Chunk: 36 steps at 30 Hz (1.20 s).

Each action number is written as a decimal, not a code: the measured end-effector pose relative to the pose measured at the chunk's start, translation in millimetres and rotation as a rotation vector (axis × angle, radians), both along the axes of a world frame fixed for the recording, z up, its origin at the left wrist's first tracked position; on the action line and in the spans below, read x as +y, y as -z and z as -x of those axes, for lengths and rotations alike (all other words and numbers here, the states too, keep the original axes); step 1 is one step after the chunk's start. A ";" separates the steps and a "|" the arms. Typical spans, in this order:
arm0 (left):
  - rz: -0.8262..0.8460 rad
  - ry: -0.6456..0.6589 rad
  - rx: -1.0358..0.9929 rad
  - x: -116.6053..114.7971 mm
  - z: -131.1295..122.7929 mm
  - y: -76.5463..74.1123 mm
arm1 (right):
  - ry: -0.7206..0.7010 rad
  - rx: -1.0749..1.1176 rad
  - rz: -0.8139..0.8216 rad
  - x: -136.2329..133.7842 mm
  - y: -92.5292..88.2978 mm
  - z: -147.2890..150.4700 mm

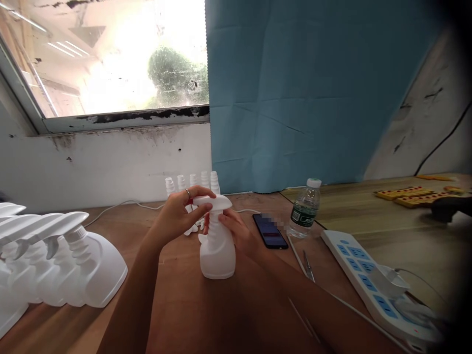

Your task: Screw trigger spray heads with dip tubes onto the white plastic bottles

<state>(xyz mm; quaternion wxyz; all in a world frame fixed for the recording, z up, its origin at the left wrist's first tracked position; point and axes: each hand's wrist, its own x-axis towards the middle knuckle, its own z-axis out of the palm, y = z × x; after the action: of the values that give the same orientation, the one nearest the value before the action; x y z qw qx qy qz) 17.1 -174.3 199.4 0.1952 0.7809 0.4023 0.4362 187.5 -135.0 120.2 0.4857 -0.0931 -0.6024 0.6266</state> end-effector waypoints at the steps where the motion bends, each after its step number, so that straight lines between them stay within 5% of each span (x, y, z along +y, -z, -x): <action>1: 0.003 0.006 -0.027 0.8 -0.2 1.6 | -0.045 0.027 0.008 0.1 0.5 -0.4; 7: 0.007 0.081 -0.178 2.3 -2.7 6.6 | 0.022 0.021 0.000 -1.4 0.1 1.6; 10: 0.020 0.080 -0.181 1.1 -2.4 5.0 | -0.046 0.046 0.006 -1.9 0.5 2.2; 21: 0.021 0.060 -0.168 1.3 -2.4 4.4 | 0.111 -0.035 0.045 -9.7 -2.1 6.6; 25: 0.035 0.069 -0.162 -0.2 -2.0 3.2 | 0.066 -0.025 0.030 -11.8 -4.1 7.5; 28: 0.050 0.082 -0.159 -1.3 -2.7 2.3 | 0.159 -0.094 0.014 -12.5 -5.7 6.9; 32: 0.048 0.071 -0.148 -2.2 -3.0 2.5 | 0.049 -0.041 0.005 -14.1 -7.2 5.2; 36: 0.089 0.103 -0.163 -3.2 -2.5 3.0 | 0.141 -0.094 0.018 -15.5 -7.7 4.7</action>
<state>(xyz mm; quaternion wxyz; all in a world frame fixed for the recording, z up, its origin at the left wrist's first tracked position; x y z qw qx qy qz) 19.6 -177.5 196.4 0.2838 0.7532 0.3633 0.4692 182.8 -150.5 127.9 0.4989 -0.1686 -0.6109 0.5912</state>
